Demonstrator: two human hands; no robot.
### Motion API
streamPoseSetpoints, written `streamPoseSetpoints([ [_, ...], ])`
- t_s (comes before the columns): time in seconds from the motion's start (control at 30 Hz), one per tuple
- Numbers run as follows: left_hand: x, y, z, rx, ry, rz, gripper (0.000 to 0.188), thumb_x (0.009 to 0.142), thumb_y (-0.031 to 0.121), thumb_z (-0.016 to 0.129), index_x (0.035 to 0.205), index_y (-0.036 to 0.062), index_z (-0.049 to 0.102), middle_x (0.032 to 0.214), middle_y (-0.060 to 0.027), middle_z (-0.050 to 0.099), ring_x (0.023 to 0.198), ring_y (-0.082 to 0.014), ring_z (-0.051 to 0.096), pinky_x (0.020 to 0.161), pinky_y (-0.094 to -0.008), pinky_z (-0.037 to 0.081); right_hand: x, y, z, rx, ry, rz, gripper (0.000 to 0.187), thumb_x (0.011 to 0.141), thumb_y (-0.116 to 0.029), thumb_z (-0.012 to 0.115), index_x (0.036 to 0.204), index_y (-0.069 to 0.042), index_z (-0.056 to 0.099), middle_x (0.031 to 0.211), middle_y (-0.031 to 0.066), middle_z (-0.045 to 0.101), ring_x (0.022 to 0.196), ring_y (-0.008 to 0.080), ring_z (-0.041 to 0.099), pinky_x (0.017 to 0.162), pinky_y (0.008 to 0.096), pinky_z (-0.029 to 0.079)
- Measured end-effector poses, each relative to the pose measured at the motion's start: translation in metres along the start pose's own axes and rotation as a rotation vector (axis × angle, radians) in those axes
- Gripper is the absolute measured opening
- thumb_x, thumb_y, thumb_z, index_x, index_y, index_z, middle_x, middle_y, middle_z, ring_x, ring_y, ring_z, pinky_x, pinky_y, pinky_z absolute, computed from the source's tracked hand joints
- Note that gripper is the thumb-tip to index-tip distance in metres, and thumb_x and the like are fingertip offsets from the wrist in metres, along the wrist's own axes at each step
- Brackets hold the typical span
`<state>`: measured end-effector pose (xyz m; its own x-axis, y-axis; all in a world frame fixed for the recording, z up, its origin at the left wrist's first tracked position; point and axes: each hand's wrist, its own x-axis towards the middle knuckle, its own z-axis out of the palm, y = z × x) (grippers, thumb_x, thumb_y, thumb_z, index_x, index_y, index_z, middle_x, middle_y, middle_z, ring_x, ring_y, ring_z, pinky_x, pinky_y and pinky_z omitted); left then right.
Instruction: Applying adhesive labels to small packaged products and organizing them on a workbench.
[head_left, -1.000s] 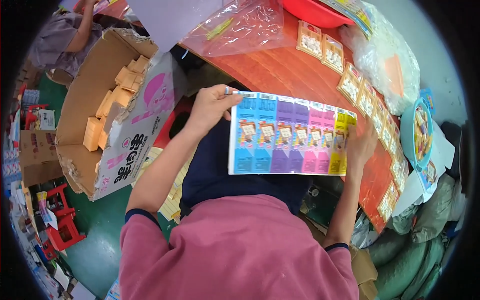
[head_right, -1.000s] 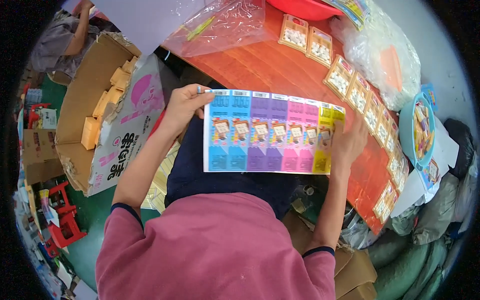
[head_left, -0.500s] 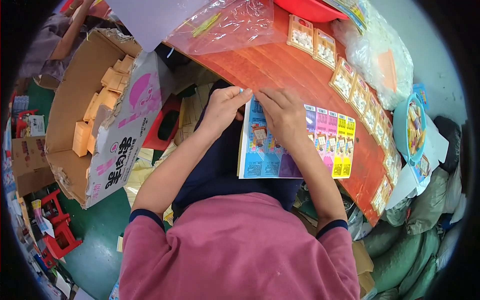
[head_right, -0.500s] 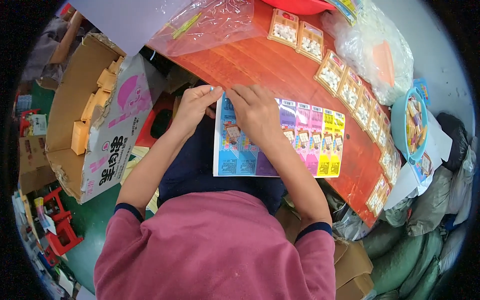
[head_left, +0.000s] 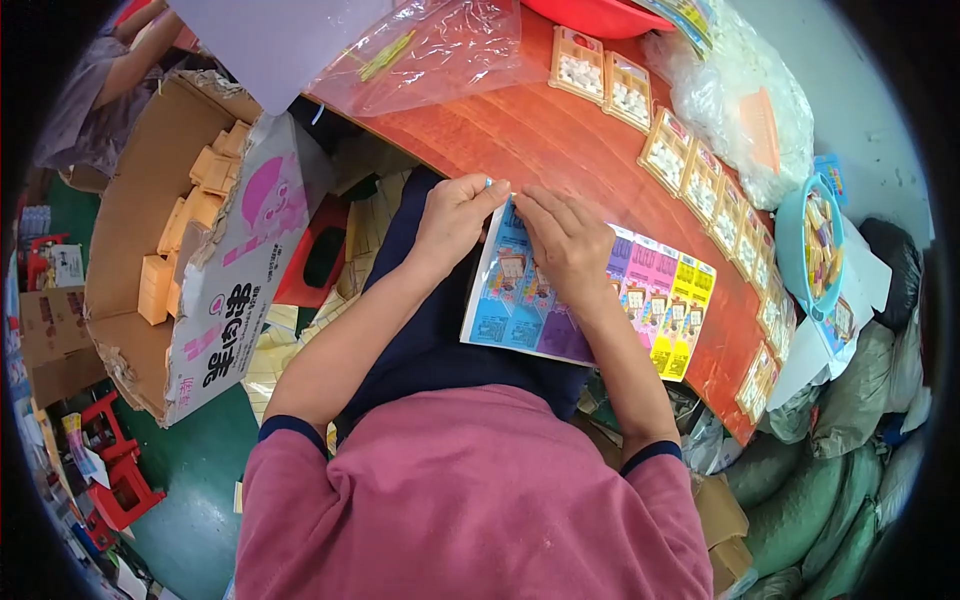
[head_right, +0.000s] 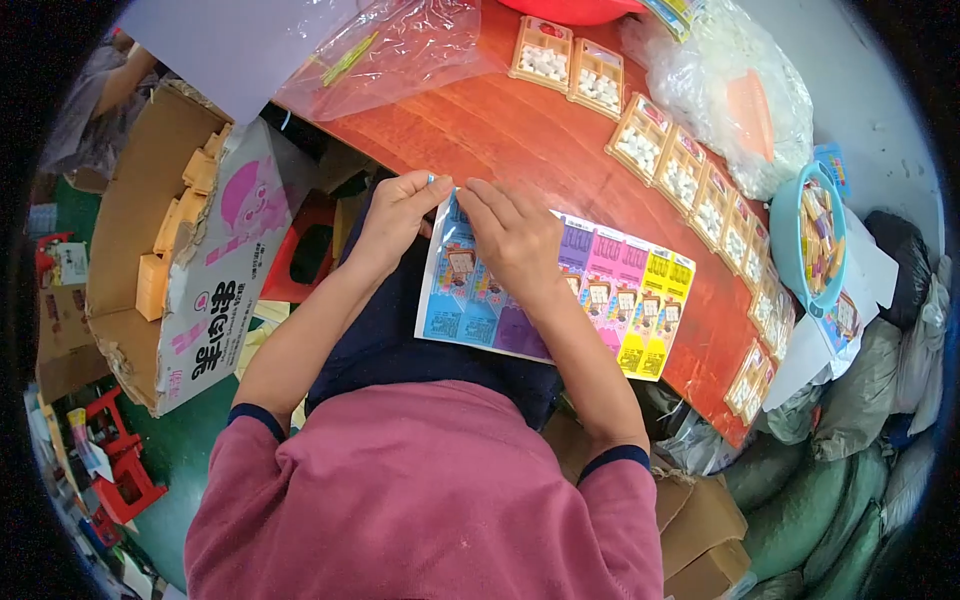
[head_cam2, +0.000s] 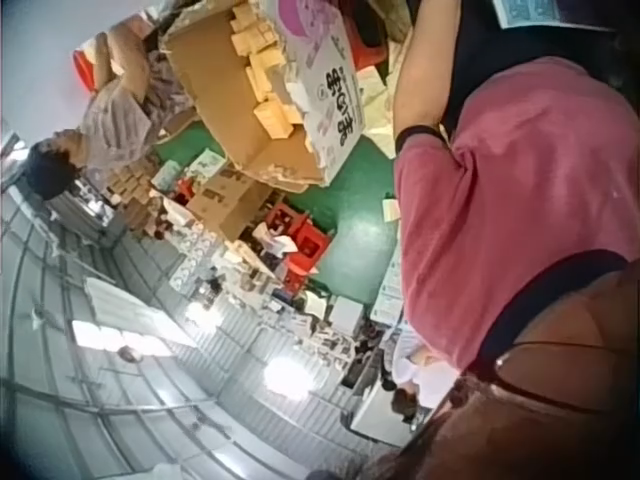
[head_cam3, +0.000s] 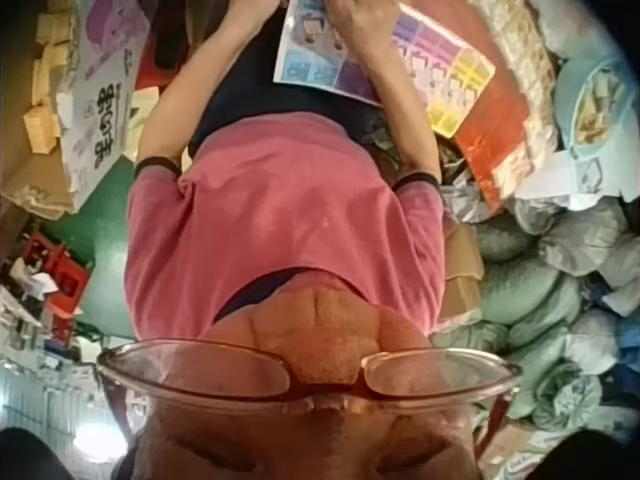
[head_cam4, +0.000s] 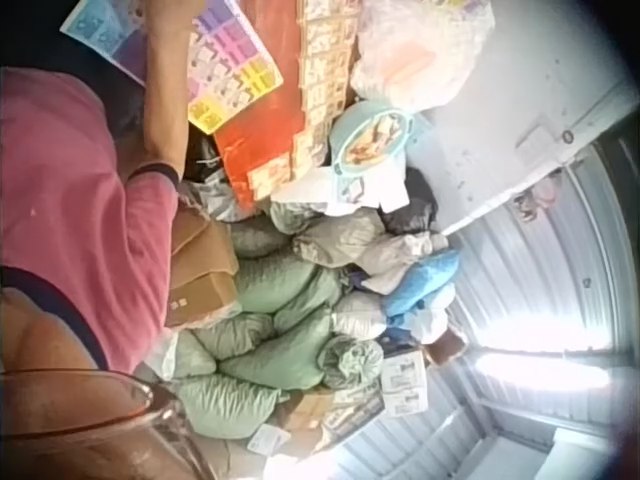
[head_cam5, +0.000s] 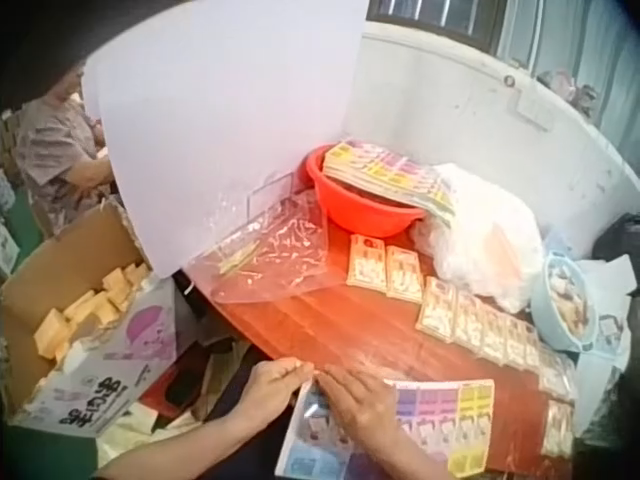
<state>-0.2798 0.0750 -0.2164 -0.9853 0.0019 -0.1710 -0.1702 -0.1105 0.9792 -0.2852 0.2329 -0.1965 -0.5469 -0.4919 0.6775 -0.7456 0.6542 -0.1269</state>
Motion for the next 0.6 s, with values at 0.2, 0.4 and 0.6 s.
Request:
streamPoseSetpoints([
  [0.2,0.012,0.011,0.026,0.588,0.154,0.411,0.035,0.087,0.027,0.058,0.069,-0.0025,0.05,0.051,-0.0175,0.045,0.049,-0.0206,0.054,0.048,-0.0382,0.037,-0.022,0.009,-0.054,0.14,0.0,-0.107,0.02,0.063,-0.005,0.068,0.08,-0.007,0.056,0.096,0.012,0.062,0.075,0.0313,0.06,0.058,0.0415,0.045],
  [0.4,0.047,0.011,0.055,1.011,0.195,0.568,0.012,0.085,0.016,0.053,0.08,0.0058,0.054,0.078,-0.0136,0.062,0.064,-0.0336,0.06,0.056,-0.0438,0.047,-0.017,-0.043,-0.186,0.661,0.666,0.269,0.009,0.085,-0.01,0.056,0.082,-0.008,0.047,0.076,0.0097,0.059,0.06,0.0207,0.055,0.049,0.0291,0.042],
  [0.6,0.065,0.024,0.101,0.973,0.072,0.675,0.016,0.086,0.018,0.051,0.095,0.0059,0.057,0.09,-0.0131,0.062,0.083,-0.0326,0.06,0.064,-0.0447,0.049,-0.03,0.001,-0.177,0.618,0.561,0.796,0.005,0.089,-0.006,0.051,0.091,-0.002,0.048,0.08,0.0067,0.054,0.06,0.009,0.049,0.049,0.0191,0.039],
])
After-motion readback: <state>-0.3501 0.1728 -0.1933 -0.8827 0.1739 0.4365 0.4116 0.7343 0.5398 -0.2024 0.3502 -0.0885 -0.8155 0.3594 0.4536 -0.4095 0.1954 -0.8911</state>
